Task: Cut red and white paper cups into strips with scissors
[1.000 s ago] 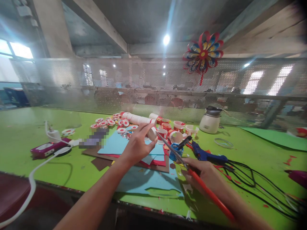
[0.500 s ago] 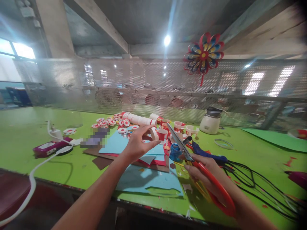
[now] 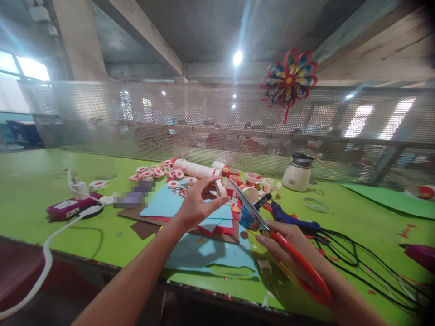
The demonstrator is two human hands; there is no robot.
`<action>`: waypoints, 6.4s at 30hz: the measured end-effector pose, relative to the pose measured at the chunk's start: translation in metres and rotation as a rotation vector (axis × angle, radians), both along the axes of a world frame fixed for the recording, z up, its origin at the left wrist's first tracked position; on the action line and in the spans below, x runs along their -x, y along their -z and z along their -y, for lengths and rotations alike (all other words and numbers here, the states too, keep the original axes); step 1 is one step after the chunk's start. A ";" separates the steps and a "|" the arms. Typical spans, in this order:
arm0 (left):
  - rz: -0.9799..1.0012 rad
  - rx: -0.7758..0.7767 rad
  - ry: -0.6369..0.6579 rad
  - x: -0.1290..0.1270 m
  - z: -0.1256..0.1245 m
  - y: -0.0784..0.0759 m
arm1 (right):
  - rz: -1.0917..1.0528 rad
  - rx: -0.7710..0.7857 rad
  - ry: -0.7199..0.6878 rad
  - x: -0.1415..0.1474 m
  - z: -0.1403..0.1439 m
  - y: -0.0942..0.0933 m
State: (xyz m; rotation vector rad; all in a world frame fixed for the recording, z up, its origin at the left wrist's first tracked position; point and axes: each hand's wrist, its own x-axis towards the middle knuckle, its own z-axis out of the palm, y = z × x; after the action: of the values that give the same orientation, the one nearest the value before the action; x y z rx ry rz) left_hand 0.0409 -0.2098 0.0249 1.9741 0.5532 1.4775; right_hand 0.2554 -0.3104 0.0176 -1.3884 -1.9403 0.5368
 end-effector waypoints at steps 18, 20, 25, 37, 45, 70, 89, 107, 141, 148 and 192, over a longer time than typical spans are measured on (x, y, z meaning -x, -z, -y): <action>0.051 0.150 0.279 0.002 -0.003 0.002 | -0.086 -0.028 0.043 -0.001 -0.003 0.006; 0.058 0.188 0.329 0.003 -0.003 0.002 | -0.093 -0.034 0.050 -0.001 -0.002 0.005; 0.058 0.279 0.418 0.005 -0.006 0.004 | -0.130 -0.035 0.077 -0.002 -0.004 0.008; 0.339 0.418 0.384 0.004 -0.018 0.006 | -0.185 -0.035 0.125 0.000 -0.010 0.016; 0.425 0.576 0.461 0.004 -0.013 0.000 | -0.083 -0.029 0.083 0.001 -0.009 0.010; 0.196 0.142 0.501 -0.013 0.018 0.005 | -0.588 -0.047 0.034 0.047 -0.010 -0.032; 0.055 0.794 0.695 -0.015 0.015 0.004 | -0.067 -0.554 0.142 0.024 -0.037 0.000; 0.283 0.683 0.623 0.007 -0.013 0.004 | -0.114 -0.439 0.196 0.029 -0.028 -0.011; 0.282 0.399 0.518 0.009 -0.021 0.004 | 0.046 -0.080 0.001 0.015 -0.004 0.017; 0.252 0.393 0.505 0.009 -0.021 0.005 | 0.045 -0.118 0.060 0.016 -0.002 0.022; 0.260 0.521 0.674 0.017 -0.022 0.006 | -0.599 0.405 -0.207 0.008 0.012 0.006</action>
State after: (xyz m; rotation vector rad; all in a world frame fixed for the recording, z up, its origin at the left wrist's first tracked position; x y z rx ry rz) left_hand 0.0241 -0.1877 0.0184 1.3389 0.1084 1.0046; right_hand 0.2475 -0.3223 0.0119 -1.0780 -1.5292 1.3351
